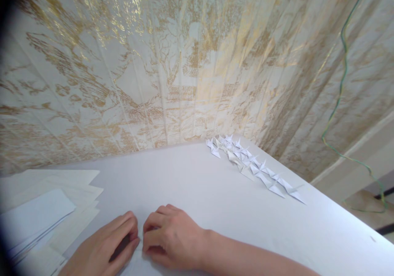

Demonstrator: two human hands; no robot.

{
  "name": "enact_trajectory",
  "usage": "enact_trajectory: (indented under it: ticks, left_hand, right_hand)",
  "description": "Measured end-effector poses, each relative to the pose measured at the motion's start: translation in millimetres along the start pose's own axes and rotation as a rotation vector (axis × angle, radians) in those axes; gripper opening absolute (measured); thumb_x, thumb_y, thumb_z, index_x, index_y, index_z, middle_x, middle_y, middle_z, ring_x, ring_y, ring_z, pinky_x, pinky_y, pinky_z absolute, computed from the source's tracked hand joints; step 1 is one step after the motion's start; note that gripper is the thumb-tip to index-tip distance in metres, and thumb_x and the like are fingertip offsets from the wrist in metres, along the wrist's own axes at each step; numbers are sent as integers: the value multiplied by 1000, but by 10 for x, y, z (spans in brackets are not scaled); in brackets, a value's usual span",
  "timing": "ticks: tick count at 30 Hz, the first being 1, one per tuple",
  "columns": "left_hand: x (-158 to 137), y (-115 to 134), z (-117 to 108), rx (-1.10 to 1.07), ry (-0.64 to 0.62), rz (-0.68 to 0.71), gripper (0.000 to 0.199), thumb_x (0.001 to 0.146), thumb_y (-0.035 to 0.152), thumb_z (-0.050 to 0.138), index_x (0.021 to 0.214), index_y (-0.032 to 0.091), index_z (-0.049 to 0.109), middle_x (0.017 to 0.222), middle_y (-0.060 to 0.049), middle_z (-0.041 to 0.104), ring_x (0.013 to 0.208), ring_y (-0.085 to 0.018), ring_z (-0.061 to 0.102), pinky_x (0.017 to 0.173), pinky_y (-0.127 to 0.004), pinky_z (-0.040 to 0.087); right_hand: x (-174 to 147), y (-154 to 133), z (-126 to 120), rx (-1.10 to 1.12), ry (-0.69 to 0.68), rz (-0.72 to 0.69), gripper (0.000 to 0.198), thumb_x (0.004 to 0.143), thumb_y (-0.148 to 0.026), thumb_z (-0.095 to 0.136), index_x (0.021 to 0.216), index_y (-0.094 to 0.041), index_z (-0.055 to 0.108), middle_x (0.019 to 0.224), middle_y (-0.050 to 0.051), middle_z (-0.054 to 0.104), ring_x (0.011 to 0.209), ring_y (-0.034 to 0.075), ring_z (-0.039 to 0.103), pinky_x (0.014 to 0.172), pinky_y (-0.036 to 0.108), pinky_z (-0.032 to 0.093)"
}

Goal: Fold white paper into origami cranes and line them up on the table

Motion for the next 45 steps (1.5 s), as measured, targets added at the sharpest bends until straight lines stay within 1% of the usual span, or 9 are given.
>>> enact_trajectory:
  ticks: [5,9,13,21,28,32,36,41,45]
  left_hand:
    - [-25,-4,21,4,14,-3,15,91,26,43,81,24,54,81,0,61,75,-19,63,71,-31,49]
    - [-16,11,14,11,-5,-5,17,92,25,41,80,23,54,81,0,61,76,-19,63,71,-32,49]
    - [-6,20,-1,20,-26,-22,17,89,22,40,79,23,53,81,-1,61,76,-20,63,71,-34,49]
    - [-68,3,-15,-77,-26,-83,10,89,24,42,87,24,52,84,-1,65,78,-20,66,74,-33,49]
    - [-60,15,-18,-87,-36,-104,14,88,21,40,89,24,53,85,-3,66,81,-22,66,75,-36,49]
    - [-55,33,-26,-86,-28,-67,15,91,25,39,88,24,54,85,-3,65,80,-21,66,74,-36,50]
    - [-65,46,-37,-78,-7,-43,14,91,23,39,89,24,53,85,-3,65,79,-21,65,74,-36,51]
    - [-86,60,-62,-78,2,-37,13,91,23,42,89,24,55,84,-2,66,79,-20,66,74,-35,53]
    - [-100,13,-27,-32,64,-10,17,92,24,44,100,24,59,96,-4,67,86,-20,68,79,-34,56]
  right_hand:
    - [-2,-44,-12,-110,-43,-38,7,88,-23,61,82,-19,61,103,1,67,85,15,56,78,30,41]
    - [-7,-68,-26,-128,-61,-52,3,88,-22,61,87,-19,61,102,2,66,85,15,56,77,29,41]
    - [-12,-67,-24,-138,-66,-52,14,86,-20,62,100,-20,62,100,2,65,86,16,55,77,29,40]
    - [-28,-82,-20,-113,-77,-37,21,85,-19,64,106,-22,65,104,1,64,90,16,55,80,29,40]
    - [-11,-122,-53,-167,-119,-23,22,88,-22,63,109,-23,61,103,2,63,93,17,55,77,30,40]
    - [-2,-148,-83,-179,-135,-29,13,85,-24,64,98,-20,62,105,2,65,92,18,56,77,31,42]
    - [-2,-162,-138,-148,-144,-42,2,82,-20,62,83,-19,62,104,3,67,90,17,59,78,29,45]
    - [-34,-110,-178,-71,-129,-56,10,79,-12,57,71,-18,59,105,5,70,86,17,62,77,29,48]
    - [-57,8,-136,203,-85,-13,18,78,-7,50,68,-16,62,108,7,70,93,16,65,86,27,49]
Point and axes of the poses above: each hand's wrist, its own x-axis towards the middle knuckle, its own z-axis out of the palm, y = z × x, the point moved 1 cm from there along x, towards the middle knuckle
